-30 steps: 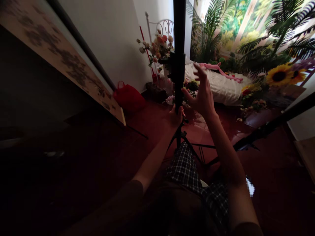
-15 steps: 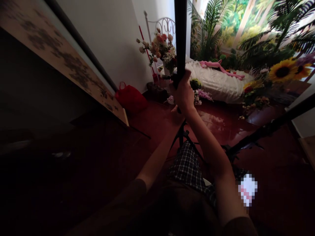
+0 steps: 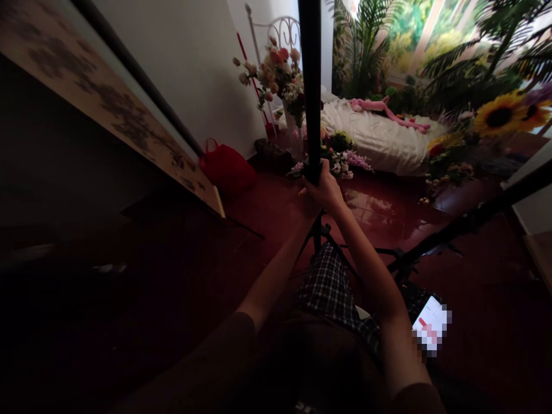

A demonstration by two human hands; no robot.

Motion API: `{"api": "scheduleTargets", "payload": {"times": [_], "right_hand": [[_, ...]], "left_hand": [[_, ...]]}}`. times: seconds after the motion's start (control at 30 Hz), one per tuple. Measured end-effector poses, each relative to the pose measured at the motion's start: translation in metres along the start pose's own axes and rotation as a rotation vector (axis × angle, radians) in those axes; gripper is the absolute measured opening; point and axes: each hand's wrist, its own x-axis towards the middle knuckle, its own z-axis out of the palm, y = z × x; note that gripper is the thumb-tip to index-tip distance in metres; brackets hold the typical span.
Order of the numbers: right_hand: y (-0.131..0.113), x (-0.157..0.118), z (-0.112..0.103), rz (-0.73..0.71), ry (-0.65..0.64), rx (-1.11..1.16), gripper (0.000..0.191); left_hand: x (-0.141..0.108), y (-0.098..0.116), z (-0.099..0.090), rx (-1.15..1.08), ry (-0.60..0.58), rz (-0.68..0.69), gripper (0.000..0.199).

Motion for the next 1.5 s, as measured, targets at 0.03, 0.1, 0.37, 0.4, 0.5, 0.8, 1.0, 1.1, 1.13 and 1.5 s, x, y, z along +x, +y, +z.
{"api": "scheduleTargets", "payload": {"times": [0.03, 0.1, 0.37, 0.4, 0.5, 0.8, 1.0, 1.1, 1.13, 1.5], "right_hand": [[0.000, -0.009, -0.002, -0.009, 0.002, 0.034, 0.057], [0.001, -0.033, -0.007, -0.038, 0.041, 0.071, 0.048], [0.019, -0.131, -0.009, -0.118, 0.130, -0.221, 0.035], [0.021, -0.135, -0.009, -0.120, 0.115, -0.245, 0.037], [0.027, -0.136, -0.008, -0.095, 0.082, -0.258, 0.041], [0.032, -0.117, -0.003, 0.098, 0.142, 0.220, 0.035], [0.027, -0.110, -0.011, 0.176, 0.119, 0.103, 0.040], [0.030, -0.110, -0.014, 0.130, 0.105, -0.033, 0.037], [0.031, -0.110, -0.014, 0.102, 0.096, -0.076, 0.035], [0.058, -0.107, -0.021, -0.059, 0.115, -0.450, 0.031]], "left_hand": [[-0.002, 0.003, -0.001, 0.027, 0.006, 0.005, 0.009], [-0.006, 0.008, -0.003, 0.069, 0.021, 0.006, 0.012], [-0.011, 0.013, -0.001, 0.065, 0.061, -0.027, 0.029], [-0.012, 0.014, -0.001, 0.059, 0.052, -0.025, 0.029], [-0.013, 0.015, -0.001, 0.058, 0.042, -0.011, 0.029], [-0.014, 0.017, -0.001, 0.074, 0.021, -0.017, 0.030], [-0.013, 0.016, -0.002, 0.072, 0.051, -0.040, 0.029], [-0.012, 0.016, -0.002, 0.069, 0.039, -0.044, 0.028], [-0.012, 0.017, -0.002, 0.068, 0.036, -0.043, 0.027], [-0.012, 0.016, -0.001, 0.029, 0.014, -0.035, 0.028]]}}
